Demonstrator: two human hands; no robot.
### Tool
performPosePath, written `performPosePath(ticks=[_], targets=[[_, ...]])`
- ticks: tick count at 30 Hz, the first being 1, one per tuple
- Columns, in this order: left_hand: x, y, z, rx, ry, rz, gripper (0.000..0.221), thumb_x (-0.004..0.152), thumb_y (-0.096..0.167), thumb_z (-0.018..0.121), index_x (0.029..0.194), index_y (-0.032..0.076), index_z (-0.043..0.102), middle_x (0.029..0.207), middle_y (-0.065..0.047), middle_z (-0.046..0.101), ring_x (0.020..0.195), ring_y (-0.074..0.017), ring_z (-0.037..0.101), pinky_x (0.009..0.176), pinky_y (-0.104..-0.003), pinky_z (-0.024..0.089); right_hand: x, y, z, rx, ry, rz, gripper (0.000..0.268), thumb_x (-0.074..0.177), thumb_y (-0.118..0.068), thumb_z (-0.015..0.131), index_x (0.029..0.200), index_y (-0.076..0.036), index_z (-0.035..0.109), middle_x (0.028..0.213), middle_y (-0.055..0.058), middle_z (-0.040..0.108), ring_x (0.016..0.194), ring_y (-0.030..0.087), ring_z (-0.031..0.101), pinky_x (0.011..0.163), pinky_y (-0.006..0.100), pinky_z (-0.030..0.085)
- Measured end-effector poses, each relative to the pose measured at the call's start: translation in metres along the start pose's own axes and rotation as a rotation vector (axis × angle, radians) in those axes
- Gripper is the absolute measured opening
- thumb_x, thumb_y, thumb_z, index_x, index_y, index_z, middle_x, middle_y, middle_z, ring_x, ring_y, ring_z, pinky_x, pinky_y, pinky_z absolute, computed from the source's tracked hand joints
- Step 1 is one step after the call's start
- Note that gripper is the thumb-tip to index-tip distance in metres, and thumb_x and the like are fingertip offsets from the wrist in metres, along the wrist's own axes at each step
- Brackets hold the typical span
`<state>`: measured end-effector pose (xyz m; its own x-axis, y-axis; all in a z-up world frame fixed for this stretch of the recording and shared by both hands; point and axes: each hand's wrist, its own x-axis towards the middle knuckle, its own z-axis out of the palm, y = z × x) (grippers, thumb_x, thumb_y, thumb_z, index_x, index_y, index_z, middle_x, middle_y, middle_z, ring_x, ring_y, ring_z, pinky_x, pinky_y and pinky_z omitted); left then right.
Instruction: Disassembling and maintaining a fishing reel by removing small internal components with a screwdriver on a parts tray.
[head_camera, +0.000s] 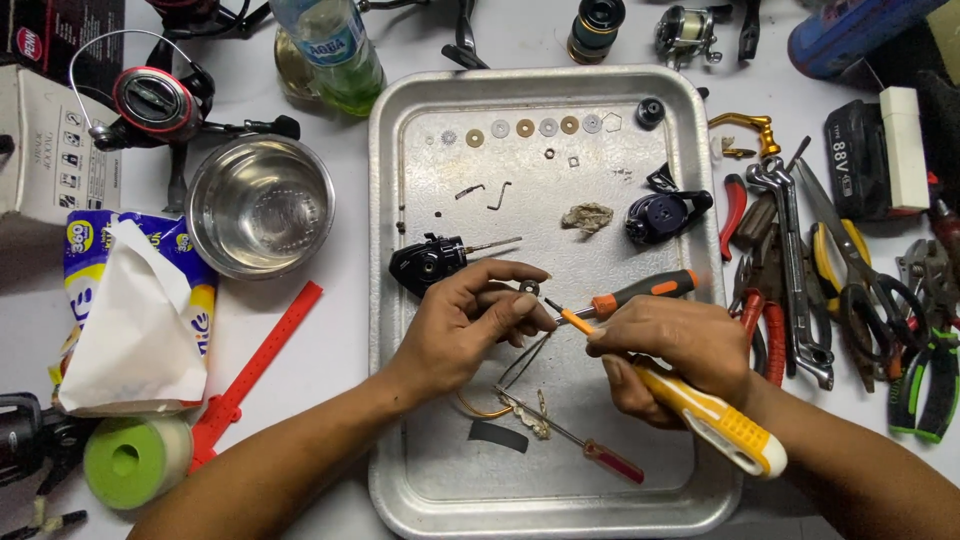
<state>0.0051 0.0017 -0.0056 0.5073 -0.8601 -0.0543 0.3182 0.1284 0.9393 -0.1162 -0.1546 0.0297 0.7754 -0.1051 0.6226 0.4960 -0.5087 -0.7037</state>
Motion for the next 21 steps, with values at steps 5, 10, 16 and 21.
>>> performPosePath(ticks=[5,10,16,21], targets=[[0.0,-0.001,0.0,-0.041,-0.049,-0.034,0.028,0.09,0.011,0.054,0.116,-0.002,0.056,0.084,-0.017,0.069,0.076,-0.013,0.064,0.066,-0.024,0.056,0.001,0.001,0.003,0.012,0.01,-0.029,0.009,0.072,0.004,0.06,0.08,0.002,0.065,0.058,0.01,0.063,0.043,0.021,0.061,0.042,0.029,0.051],[0.0,-0.002,-0.003,-0.093,-0.146,-0.033,0.035,0.089,0.011,0.054,0.122,-0.003,0.051,0.091,-0.02,0.067,0.083,-0.0179,0.063,0.072,-0.029,0.056,0.008,-0.004,-0.002,0.02,-0.033,0.035,0.007,0.073,0.003,0.059,0.079,0.003,0.064,0.056,0.011,0.062,0.042,0.02,0.06,0.041,0.029,0.052],[0.0,-0.005,-0.003,-0.148,-0.16,-0.043,0.036,0.088,0.01,0.057,0.12,-0.004,0.051,0.09,-0.021,0.068,0.085,-0.0207,0.065,0.074,-0.029,0.056,0.002,-0.001,-0.006,0.12,0.032,0.161,0.009,0.079,-0.003,0.055,0.079,0.002,0.062,0.053,0.008,0.06,0.04,0.014,0.057,0.038,0.025,0.05],[0.001,-0.007,-0.004,-0.165,-0.159,-0.046,0.034,0.088,0.011,0.058,0.118,-0.004,0.052,0.091,-0.02,0.068,0.086,-0.021,0.066,0.074,-0.028,0.056,-0.005,0.0,-0.009,0.187,0.08,0.253,0.014,0.083,-0.006,0.052,0.08,0.004,0.062,0.054,0.008,0.06,0.043,0.011,0.057,0.041,0.023,0.052]])
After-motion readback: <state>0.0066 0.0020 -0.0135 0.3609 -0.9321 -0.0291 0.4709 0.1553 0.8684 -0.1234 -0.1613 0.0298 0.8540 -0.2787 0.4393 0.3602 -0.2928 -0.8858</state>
